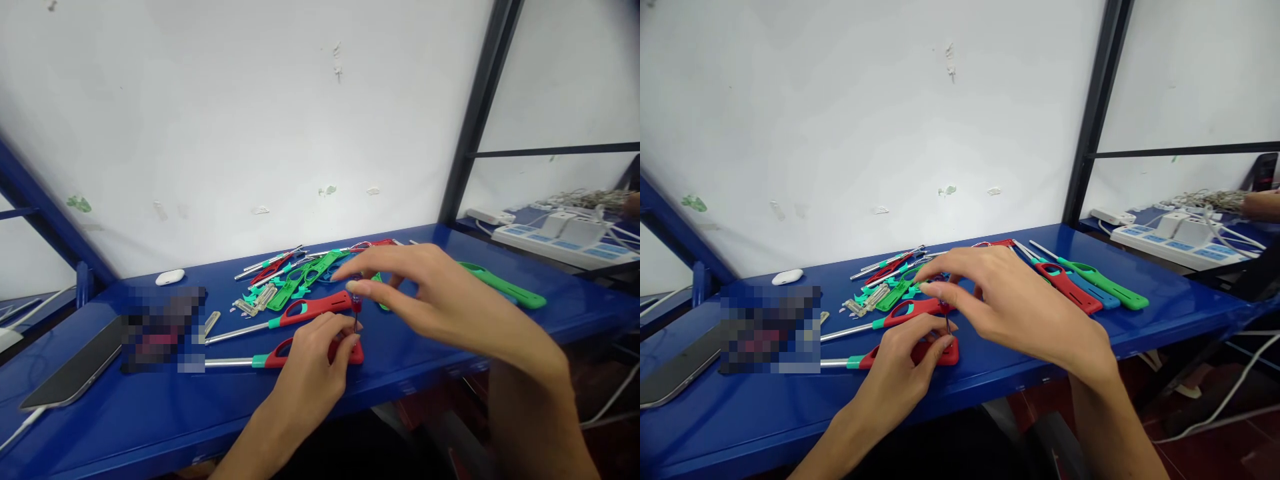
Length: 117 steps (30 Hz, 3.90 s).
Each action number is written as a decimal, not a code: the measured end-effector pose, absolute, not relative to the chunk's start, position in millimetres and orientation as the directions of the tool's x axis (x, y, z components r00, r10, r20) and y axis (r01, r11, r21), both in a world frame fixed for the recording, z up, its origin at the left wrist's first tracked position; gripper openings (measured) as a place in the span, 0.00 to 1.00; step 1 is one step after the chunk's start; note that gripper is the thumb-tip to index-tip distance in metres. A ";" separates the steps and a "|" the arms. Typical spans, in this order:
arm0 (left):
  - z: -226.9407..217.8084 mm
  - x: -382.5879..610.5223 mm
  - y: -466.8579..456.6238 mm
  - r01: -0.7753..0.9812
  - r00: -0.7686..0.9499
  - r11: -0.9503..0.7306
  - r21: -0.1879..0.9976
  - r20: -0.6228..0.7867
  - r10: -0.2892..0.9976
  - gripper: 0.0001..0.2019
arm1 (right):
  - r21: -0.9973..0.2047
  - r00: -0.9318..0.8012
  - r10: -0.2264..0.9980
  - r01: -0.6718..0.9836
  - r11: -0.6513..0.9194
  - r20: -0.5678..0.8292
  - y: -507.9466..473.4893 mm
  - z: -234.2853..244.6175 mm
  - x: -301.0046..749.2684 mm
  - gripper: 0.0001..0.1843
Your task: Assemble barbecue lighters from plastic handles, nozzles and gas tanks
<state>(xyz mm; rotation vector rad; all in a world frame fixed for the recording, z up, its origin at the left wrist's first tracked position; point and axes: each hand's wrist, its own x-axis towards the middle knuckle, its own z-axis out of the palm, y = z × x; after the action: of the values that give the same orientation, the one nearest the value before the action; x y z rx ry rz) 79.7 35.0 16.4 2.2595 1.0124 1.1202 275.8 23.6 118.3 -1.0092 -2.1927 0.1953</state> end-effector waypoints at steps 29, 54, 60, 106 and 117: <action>13.7 78.6 33.6 0.436 0.418 -0.670 0.601 0.524 0.742 0.07 | -0.384 -0.598 0.572 0.424 0.820 0.561 28.2 119.3 280.0 0.13; 13.2 78.4 36.4 0.442 0.434 -0.681 0.583 0.525 0.732 0.07 | -0.370 -0.587 0.561 0.423 0.827 0.584 31.0 119.4 285.9 0.06; 11.1 78.6 37.7 0.446 0.441 -0.682 0.579 0.521 0.731 0.08 | -0.364 -0.511 0.612 0.506 0.782 0.603 32.8 118.5 288.0 0.03; 11.2 79.3 36.8 0.483 0.449 -0.669 0.565 0.496 0.743 0.08 | -0.243 -0.486 0.701 0.703 0.668 0.522 37.4 117.7 288.1 0.13; 14.8 78.2 34.1 0.502 0.448 -0.688 0.524 0.524 0.725 0.11 | -0.174 -0.477 0.691 0.741 0.649 0.543 42.8 114.9 284.8 0.21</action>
<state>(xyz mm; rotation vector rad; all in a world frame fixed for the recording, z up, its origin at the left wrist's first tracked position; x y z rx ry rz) 78.2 34.1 14.8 2.4101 1.0531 1.0848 284.8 42.8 114.9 -1.1091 -2.2830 -0.1127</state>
